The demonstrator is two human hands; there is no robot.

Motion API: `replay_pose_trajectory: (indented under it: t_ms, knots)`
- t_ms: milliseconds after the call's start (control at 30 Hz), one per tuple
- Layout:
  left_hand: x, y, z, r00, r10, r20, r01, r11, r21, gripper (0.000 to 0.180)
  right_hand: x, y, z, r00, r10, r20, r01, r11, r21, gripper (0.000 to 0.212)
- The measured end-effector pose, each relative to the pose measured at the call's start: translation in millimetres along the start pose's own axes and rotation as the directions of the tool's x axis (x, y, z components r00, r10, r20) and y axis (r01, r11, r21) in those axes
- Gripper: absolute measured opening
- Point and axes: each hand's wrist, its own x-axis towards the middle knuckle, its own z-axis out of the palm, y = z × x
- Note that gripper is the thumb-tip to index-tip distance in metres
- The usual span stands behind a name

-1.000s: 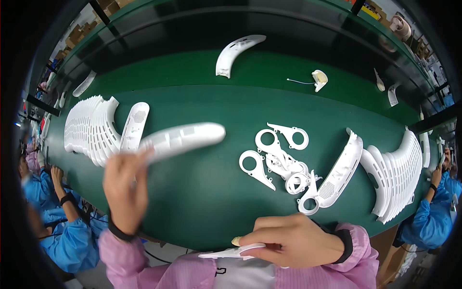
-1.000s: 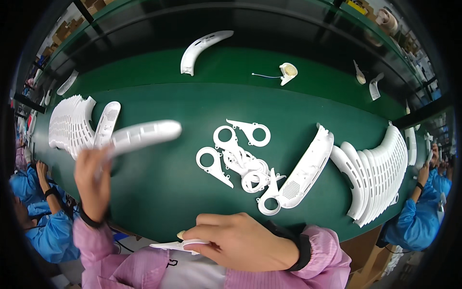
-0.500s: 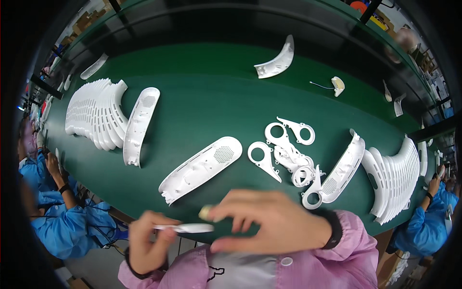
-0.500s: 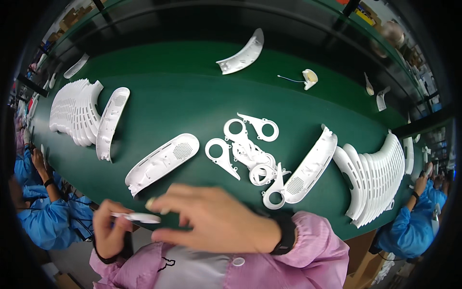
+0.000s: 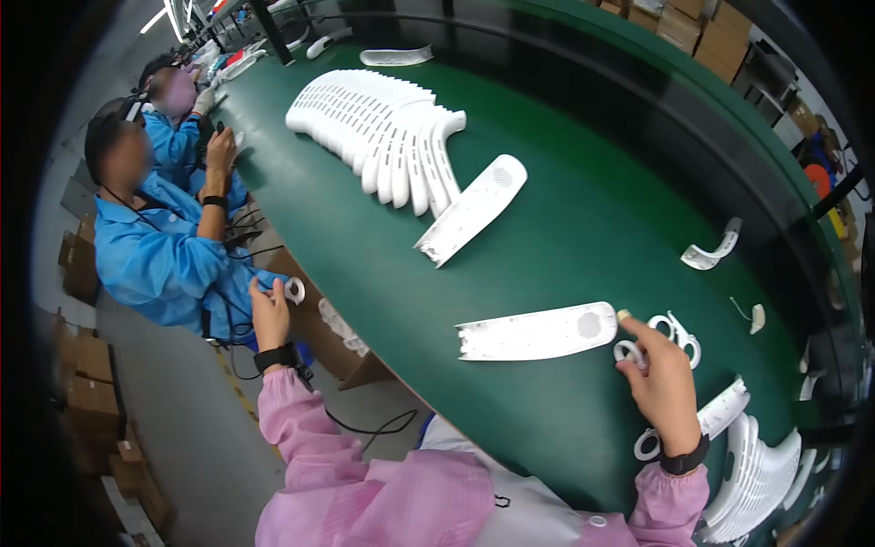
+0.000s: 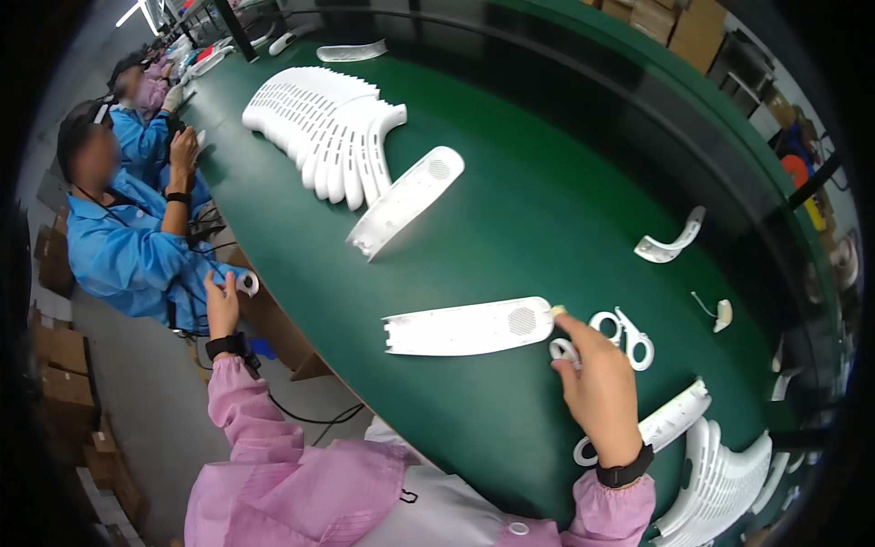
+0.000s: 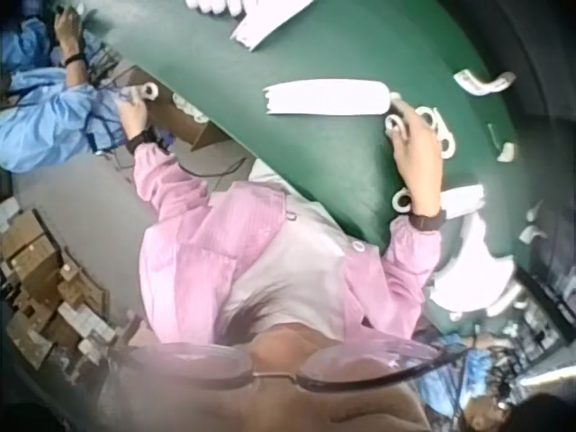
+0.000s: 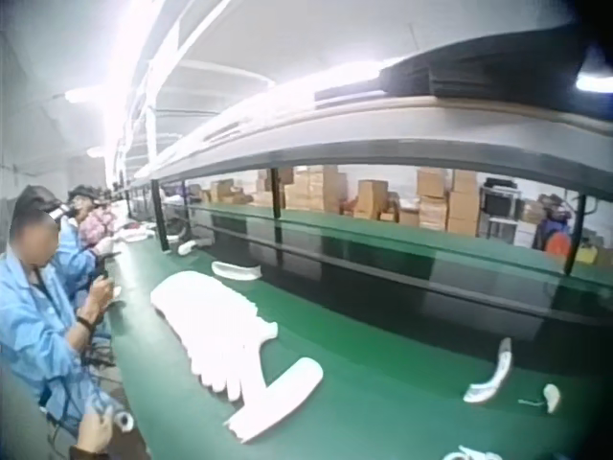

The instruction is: Assembling white plastic housing components on a production line, including snap-fitting parts and placing them into cardboard boxes.

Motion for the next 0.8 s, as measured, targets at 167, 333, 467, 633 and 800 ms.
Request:
replay_pose_trajectory:
  t_ms: [167,333,467,633,800]
  knots:
    - [-42,120,-49,0.968,0.205,-0.143,-0.236,0.939,-0.249,0.051,-18,-22,-16,0.957,0.269,0.108,-0.289,0.882,0.372,0.048]
    - [-124,259,-31,0.575,0.752,0.323,-0.536,0.644,-0.546,0.068,-62,-28,-6,0.981,0.192,0.006,-0.187,0.96,-0.208,0.06]
    - [-169,302,-15,0.202,0.879,0.432,-0.65,0.45,-0.613,0.085,-69,-43,-21,0.998,0.005,0.067,0.013,0.966,-0.259,0.058]
    - [-179,298,22,0.112,0.894,0.434,-0.865,0.303,-0.4,0.072,-79,-16,5,0.972,-0.191,0.136,0.224,0.925,-0.308,0.036]
    - [-198,296,-25,0.002,0.782,0.624,-0.74,0.42,-0.524,0.076,-106,-8,-5,0.963,-0.224,0.149,0.263,0.903,-0.341,0.031]
